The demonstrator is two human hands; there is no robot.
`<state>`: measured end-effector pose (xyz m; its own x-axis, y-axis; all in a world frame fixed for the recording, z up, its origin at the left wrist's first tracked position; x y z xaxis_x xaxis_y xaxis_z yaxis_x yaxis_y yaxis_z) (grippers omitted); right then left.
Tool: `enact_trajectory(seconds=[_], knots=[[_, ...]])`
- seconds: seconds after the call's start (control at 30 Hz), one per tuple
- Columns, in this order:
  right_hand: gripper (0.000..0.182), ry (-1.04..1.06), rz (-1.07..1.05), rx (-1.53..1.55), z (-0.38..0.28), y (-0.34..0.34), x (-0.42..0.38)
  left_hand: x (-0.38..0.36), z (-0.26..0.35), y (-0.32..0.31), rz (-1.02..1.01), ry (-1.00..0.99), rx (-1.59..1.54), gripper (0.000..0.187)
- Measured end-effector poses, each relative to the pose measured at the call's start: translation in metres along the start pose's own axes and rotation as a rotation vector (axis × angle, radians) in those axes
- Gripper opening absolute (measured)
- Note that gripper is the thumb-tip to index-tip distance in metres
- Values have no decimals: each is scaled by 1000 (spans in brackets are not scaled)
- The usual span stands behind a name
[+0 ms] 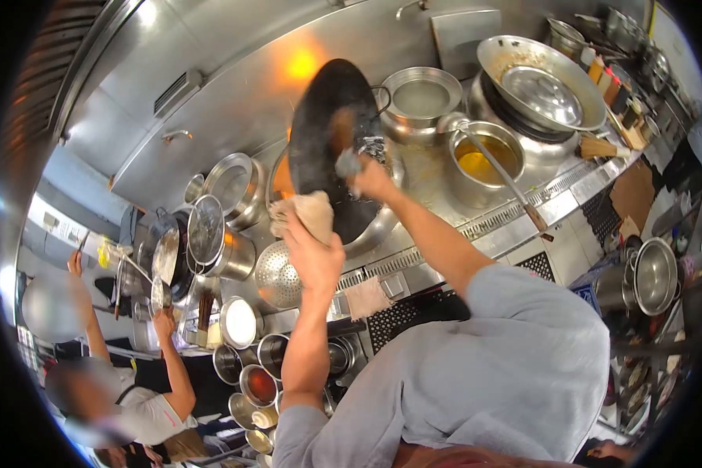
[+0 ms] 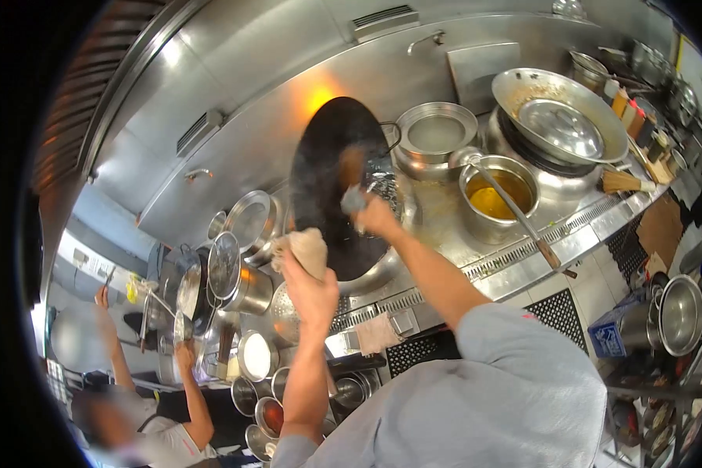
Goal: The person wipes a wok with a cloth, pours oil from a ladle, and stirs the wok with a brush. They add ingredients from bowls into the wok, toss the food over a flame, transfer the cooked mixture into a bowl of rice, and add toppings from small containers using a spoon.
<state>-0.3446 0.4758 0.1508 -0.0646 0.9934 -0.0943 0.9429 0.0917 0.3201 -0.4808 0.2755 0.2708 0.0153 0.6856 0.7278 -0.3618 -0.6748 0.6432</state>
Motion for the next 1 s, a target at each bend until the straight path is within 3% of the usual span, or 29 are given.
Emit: enact_trajectory(seconds=[0.07,0.1,0.13,0.2,0.27,0.3,0.37,0.4,0.47,0.53,0.6,0.67,0.73,0.83,0.87,0.9,0.93,0.97,1.0], knots=[[66,-126,-32,181,-47,12,-26,-17,5,-9,0,82,-88,85],[64,-6,-158,52,-45,-3,-38,-20,-4,-15,-6,87,-94,85],[63,113,-280,-79,-34,-22,-63,-26,-25,-21,62,216,-145,84],[67,792,26,-429,6,-33,-134,-24,-49,-12,75,546,-291,77],[77,244,-272,-674,82,5,-94,-43,-86,-15,155,649,-351,68],[73,-55,-298,-918,60,57,-70,-57,-103,-16,180,678,-395,65],[54,-120,39,-859,62,115,30,-82,-122,-30,265,701,-484,60],[53,-107,134,-891,35,135,55,-86,-122,-34,278,715,-472,60],[62,106,185,-778,-57,149,61,-100,-127,-59,277,1076,-756,63],[65,311,213,-765,-130,141,66,-126,-153,-96,302,1188,-794,63],[67,406,176,-772,-190,125,77,-128,-151,-120,319,1219,-776,62],[67,491,187,-795,-231,104,95,-100,-128,-116,337,1127,-735,62],[66,512,150,-751,-244,78,122,-113,-154,-132,369,1044,-598,60],[63,377,59,-576,-201,22,180,-113,-154,-141,301,1226,-696,60],[48,441,187,-383,-167,-7,179,-106,-149,-130,316,1231,-689,60],[48,266,17,-507,-103,-56,200,-102,-141,-126,285,1278,-718,61],[46,336,-325,-921,-69,-104,160,-100,-138,-128,243,1319,-746,62],[45,419,-521,-1062,-24,-150,125,-103,-141,-133,267,1338,-770,63],[48,339,-523,-787,-5,-164,81,-106,-141,-132,261,1342,-775,63]])
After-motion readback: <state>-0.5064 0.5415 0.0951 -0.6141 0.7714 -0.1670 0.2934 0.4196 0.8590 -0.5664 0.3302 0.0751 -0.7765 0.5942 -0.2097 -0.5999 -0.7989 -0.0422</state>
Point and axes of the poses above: each hand's wrist, its own x-axis towards the middle knuckle, its own y-axis out of the back of the hand, z = x × y, the point moved 6 cm from there along x, towards the middle knuckle, and after that the axes turned 9 degrees about -y, right-handed, at the moved point
